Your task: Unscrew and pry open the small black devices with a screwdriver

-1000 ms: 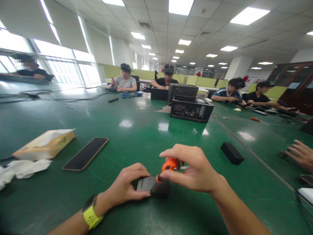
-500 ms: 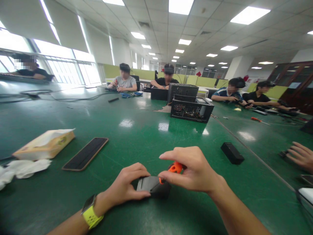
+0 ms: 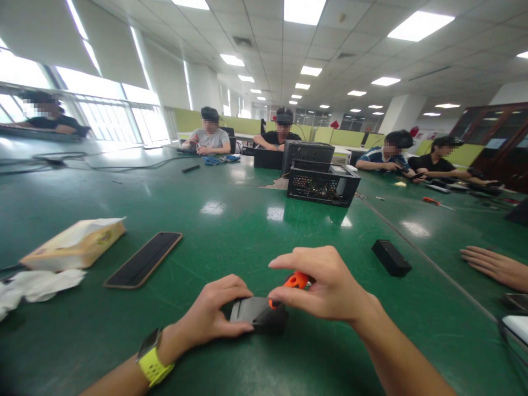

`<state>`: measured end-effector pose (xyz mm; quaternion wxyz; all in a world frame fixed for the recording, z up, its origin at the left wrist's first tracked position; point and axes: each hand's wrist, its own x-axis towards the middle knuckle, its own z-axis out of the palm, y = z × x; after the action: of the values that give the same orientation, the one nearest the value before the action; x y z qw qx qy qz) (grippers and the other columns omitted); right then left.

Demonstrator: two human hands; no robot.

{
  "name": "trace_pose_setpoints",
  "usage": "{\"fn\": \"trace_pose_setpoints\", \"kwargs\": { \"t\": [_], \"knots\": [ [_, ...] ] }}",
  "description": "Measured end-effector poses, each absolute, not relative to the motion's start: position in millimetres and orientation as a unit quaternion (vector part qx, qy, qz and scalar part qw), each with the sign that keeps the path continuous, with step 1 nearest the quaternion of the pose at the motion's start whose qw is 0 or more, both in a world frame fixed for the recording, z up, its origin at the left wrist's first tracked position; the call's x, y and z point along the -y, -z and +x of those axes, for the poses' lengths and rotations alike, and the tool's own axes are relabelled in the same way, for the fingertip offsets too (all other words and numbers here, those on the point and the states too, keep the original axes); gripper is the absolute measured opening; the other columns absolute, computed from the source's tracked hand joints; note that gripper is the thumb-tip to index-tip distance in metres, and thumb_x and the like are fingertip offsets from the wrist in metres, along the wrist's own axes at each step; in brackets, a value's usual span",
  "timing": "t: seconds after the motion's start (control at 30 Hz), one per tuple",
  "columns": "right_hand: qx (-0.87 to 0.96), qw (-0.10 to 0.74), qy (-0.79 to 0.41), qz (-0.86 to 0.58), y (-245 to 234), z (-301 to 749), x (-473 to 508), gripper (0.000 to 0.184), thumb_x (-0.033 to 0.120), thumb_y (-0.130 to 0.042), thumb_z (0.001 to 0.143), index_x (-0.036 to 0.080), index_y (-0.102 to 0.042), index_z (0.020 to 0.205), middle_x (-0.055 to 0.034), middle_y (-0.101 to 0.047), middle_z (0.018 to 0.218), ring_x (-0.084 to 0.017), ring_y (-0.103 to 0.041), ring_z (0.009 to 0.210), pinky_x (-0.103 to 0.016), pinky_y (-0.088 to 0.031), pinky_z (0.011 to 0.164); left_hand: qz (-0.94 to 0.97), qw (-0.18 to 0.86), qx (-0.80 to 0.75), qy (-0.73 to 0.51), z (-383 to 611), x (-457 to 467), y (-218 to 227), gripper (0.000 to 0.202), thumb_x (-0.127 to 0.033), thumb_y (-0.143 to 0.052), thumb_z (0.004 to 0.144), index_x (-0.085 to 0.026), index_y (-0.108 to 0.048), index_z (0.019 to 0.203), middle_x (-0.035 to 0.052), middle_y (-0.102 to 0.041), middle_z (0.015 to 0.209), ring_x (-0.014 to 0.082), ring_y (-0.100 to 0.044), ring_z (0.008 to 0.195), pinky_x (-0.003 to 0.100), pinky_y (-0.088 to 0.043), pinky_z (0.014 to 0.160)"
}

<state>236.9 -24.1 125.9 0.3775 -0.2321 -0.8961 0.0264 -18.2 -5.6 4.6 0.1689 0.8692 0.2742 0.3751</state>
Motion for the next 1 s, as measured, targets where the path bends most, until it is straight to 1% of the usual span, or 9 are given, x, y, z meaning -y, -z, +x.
{"fn": "trace_pose_setpoints", "kwargs": {
  "t": [0.13, 0.17, 0.27, 0.33, 0.5, 0.63, 0.77, 0.9, 1.0],
  "knots": [
    [0.893, 0.363, -0.110, -0.241, -126.0, 237.3, 24.0, 0.031, 0.026, -0.066, 0.090, 0.019, -0.061, 0.120, -0.0042, -0.068, 0.088, -0.013, -0.059, 0.068, -0.024, -0.047, 0.060, 0.868, 0.166, -0.275, -0.379, -18.2, 5.9, -3.7, 0.042, -0.050, -0.078, 0.074, -0.016, -0.071, 0.098, 0.0079, -0.069, 0.087, 0.0213, -0.063, 0.078, 0.030, -0.051, 0.069],
    [0.891, 0.366, -0.107, -0.247, -126.0, 237.6, 24.0, 0.033, 0.027, -0.067, 0.088, 0.019, -0.061, 0.120, -0.0037, -0.068, 0.087, -0.013, -0.059, 0.067, -0.024, -0.047, 0.060, 0.868, 0.167, -0.275, -0.379, -18.3, 6.1, -3.9, 0.042, -0.049, -0.079, 0.073, -0.016, -0.071, 0.098, 0.0080, -0.069, 0.087, 0.0215, -0.063, 0.078, 0.030, -0.051, 0.069],
    [0.889, 0.379, -0.042, -0.252, -126.0, 237.8, 24.0, 0.033, 0.034, -0.076, 0.082, 0.018, -0.067, 0.109, 0.0024, -0.062, 0.067, -0.010, -0.053, 0.054, -0.022, -0.042, 0.053, 0.867, 0.171, -0.275, -0.379, -18.5, 6.6, -4.9, 0.042, -0.048, -0.080, 0.072, -0.016, -0.071, 0.097, 0.0081, -0.069, 0.087, 0.0218, -0.063, 0.078, 0.030, -0.051, 0.068],
    [0.893, 0.378, -0.021, -0.244, -126.5, 237.3, 24.1, 0.030, 0.036, -0.076, 0.082, 0.016, -0.068, 0.104, 0.0042, -0.059, 0.061, -0.009, -0.049, 0.051, -0.021, -0.039, 0.051, 0.868, 0.172, -0.276, -0.376, -18.6, 6.6, -5.7, 0.041, -0.048, -0.080, 0.072, -0.016, -0.071, 0.097, 0.0083, -0.069, 0.087, 0.0220, -0.063, 0.078, 0.030, -0.051, 0.068],
    [0.897, 0.361, -0.084, -0.241, -127.2, 236.6, 24.3, 0.030, 0.029, -0.067, 0.089, 0.017, -0.063, 0.116, -0.0027, -0.066, 0.081, -0.012, -0.057, 0.066, -0.023, -0.045, 0.059, 0.868, 0.172, -0.277, -0.374, -18.5, 6.4, -5.2, 0.042, -0.048, -0.080, 0.072, -0.016, -0.071, 0.097, 0.0081, -0.069, 0.087, 0.0219, -0.063, 0.078, 0.030, -0.051, 0.069],
    [0.899, 0.365, -0.029, -0.241, -126.4, 237.6, 23.8, 0.027, 0.032, -0.075, 0.083, 0.017, -0.067, 0.104, 0.0029, -0.060, 0.064, -0.010, -0.051, 0.054, -0.023, -0.039, 0.053, 0.869, 0.173, -0.277, -0.372, -18.4, 6.1, -4.4, 0.042, -0.048, -0.080, 0.073, -0.015, -0.071, 0.097, 0.0081, -0.069, 0.087, 0.0219, -0.063, 0.078, 0.030, -0.051, 0.068],
    [0.900, 0.355, -0.082, -0.238, -127.2, 237.7, 24.7, 0.028, 0.028, -0.067, 0.089, 0.017, -0.063, 0.115, -0.0027, -0.067, 0.081, -0.013, -0.058, 0.066, -0.024, -0.045, 0.059, 0.869, 0.173, -0.275, -0.373, -18.1, 6.0, -5.2, 0.042, -0.047, -0.080, 0.072, -0.016, -0.071, 0.098, 0.0080, -0.069, 0.087, 0.0218, -0.063, 0.078, 0.030, -0.051, 0.069],
    [0.900, 0.360, -0.048, -0.242, -127.7, 237.6, 25.4, 0.029, 0.032, -0.073, 0.084, 0.018, -0.066, 0.108, 0.0008, -0.064, 0.069, -0.012, -0.055, 0.058, -0.023, -0.042, 0.055, 0.869, 0.173, -0.275, -0.373, -18.2, 6.4, -5.2, 0.042, -0.048, -0.080, 0.073, -0.016, -0.071, 0.098, 0.0080, -0.069, 0.087, 0.0219, -0.063, 0.078, 0.030, -0.051, 0.069],
    [0.901, 0.351, -0.075, -0.244, -127.7, 238.3, 24.9, 0.029, 0.030, -0.067, 0.088, 0.018, -0.063, 0.114, -0.0019, -0.067, 0.079, -0.012, -0.057, 0.063, -0.024, -0.044, 0.058, 0.869, 0.170, -0.276, -0.374, -18.5, 6.2, -4.2, 0.042, -0.047, -0.080, 0.073, -0.016, -0.071, 0.099, 0.0079, -0.069, 0.088, 0.0218, -0.063, 0.079, 0.030, -0.051, 0.069]
  ]
}}
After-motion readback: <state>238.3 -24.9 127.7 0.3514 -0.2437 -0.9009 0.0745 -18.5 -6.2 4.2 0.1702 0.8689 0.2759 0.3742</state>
